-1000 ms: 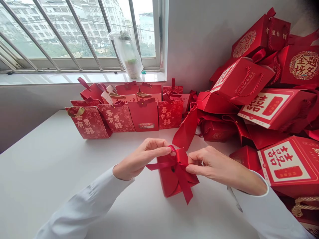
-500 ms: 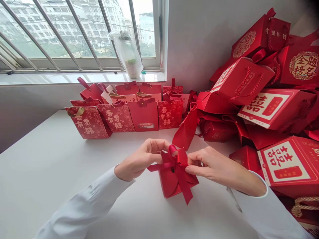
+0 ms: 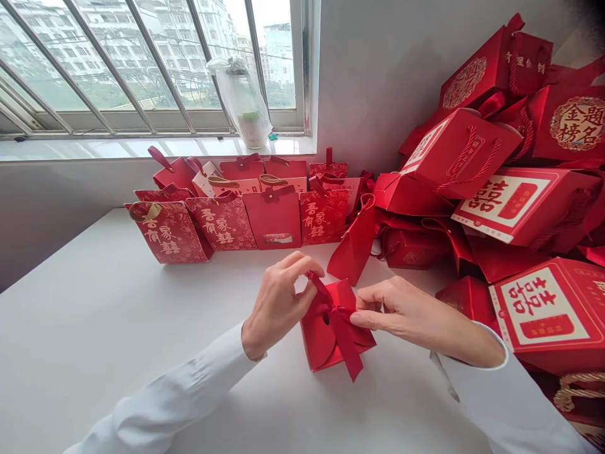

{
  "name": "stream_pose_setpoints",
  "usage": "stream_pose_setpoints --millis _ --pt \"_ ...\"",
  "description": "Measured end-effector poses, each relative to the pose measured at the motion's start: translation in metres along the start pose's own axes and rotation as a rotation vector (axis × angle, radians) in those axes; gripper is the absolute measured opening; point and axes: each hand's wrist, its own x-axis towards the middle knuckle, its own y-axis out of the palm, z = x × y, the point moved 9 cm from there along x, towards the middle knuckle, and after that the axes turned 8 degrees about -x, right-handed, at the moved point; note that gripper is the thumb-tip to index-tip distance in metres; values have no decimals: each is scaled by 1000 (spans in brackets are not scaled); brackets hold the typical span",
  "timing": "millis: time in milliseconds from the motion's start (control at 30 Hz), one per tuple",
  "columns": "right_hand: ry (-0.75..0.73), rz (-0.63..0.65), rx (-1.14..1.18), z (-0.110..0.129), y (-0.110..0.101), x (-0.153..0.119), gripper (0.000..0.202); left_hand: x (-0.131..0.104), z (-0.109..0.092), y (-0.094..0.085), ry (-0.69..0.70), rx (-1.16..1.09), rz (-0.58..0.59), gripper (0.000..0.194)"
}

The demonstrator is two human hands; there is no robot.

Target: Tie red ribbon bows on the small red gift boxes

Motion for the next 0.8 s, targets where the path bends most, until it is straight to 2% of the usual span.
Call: stream_pose_setpoints --millis 133,233,300,400,500,567,700,800 --pt "6 5 4 -3 1 1 28 1 7 5 6 -19 14 19" --pt "7 13 9 -5 2 2 27 4 4 8 48 -27 115 24" --pt "6 9 5 -6 1 2 28 5 -6 6 121 -13 179 31" --pt "-7 0 11 -6 0 3 29 0 -33 3 305 34 281 35" --pt "-25 -5 12 -5 1 4 29 -15 -55 15 494 135 439 27" --pt "-43 -14 11 -4 0 4 29 -23 -59 24 564 212 520 27" --pt "-65 -24 26 -3 -1 5 27 -24 -57 26 597 144 588 30" --pt "-63 -27 19 -3 -2 5 28 -15 -52 14 533 7 524 33"
